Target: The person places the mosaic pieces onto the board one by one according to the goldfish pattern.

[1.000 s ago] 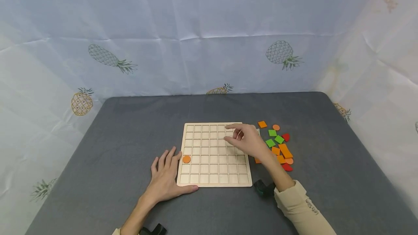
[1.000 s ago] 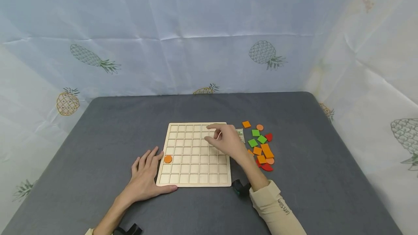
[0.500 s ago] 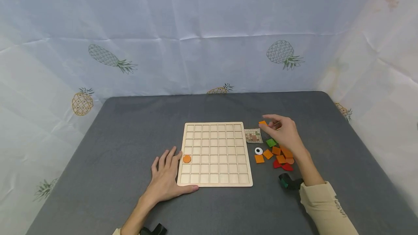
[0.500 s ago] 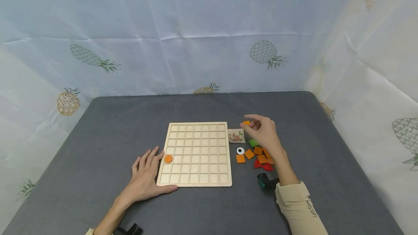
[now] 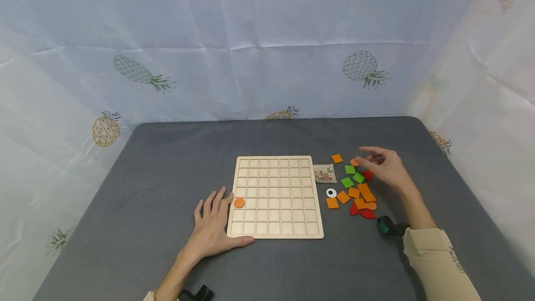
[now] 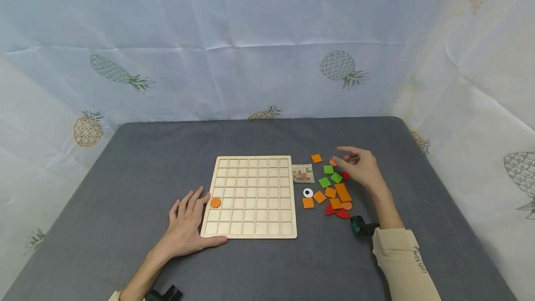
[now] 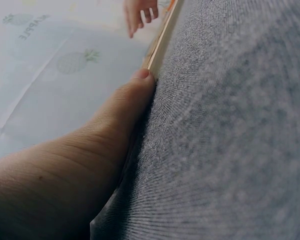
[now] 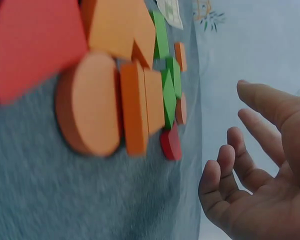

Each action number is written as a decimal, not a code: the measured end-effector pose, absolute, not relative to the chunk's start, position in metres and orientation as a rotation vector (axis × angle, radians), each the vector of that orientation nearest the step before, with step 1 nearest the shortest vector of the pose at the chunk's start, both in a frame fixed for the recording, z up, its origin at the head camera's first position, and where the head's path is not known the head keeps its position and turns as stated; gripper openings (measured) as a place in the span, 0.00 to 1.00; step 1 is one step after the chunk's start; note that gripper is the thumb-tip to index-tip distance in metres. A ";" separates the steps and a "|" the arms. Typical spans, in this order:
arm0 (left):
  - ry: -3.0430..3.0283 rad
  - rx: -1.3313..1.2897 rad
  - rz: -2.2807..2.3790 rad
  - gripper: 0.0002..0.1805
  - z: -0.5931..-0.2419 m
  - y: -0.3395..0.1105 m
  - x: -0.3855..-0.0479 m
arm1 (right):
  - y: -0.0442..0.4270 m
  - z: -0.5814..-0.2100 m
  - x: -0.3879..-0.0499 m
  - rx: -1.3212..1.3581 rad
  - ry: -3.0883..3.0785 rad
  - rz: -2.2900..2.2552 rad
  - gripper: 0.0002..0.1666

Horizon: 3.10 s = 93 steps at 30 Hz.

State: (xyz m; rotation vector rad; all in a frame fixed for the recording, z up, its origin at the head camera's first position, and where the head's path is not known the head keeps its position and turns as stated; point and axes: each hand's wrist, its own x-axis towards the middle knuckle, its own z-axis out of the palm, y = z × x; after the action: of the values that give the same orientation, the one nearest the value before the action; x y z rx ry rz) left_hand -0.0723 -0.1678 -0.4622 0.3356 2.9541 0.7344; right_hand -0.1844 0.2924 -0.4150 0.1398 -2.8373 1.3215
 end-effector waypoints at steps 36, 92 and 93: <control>2.963 0.340 0.704 0.67 -0.462 -0.168 -0.072 | 0.309 -0.436 -0.205 0.243 -3.118 1.274 0.29; 2.949 0.339 0.717 0.67 -0.461 -0.169 -0.072 | 0.311 -0.433 -0.203 0.254 -3.145 1.021 0.24; 2.952 0.341 0.717 0.67 -0.461 -0.169 -0.072 | 0.311 -0.433 -0.203 0.253 -3.145 1.001 0.24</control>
State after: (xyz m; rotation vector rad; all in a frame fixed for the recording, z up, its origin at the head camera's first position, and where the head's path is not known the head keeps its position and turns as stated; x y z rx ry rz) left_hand -0.0721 -0.1688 -0.4613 0.3406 2.9520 0.7167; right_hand -0.2031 0.3111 -0.4325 0.2533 -3.1445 1.0011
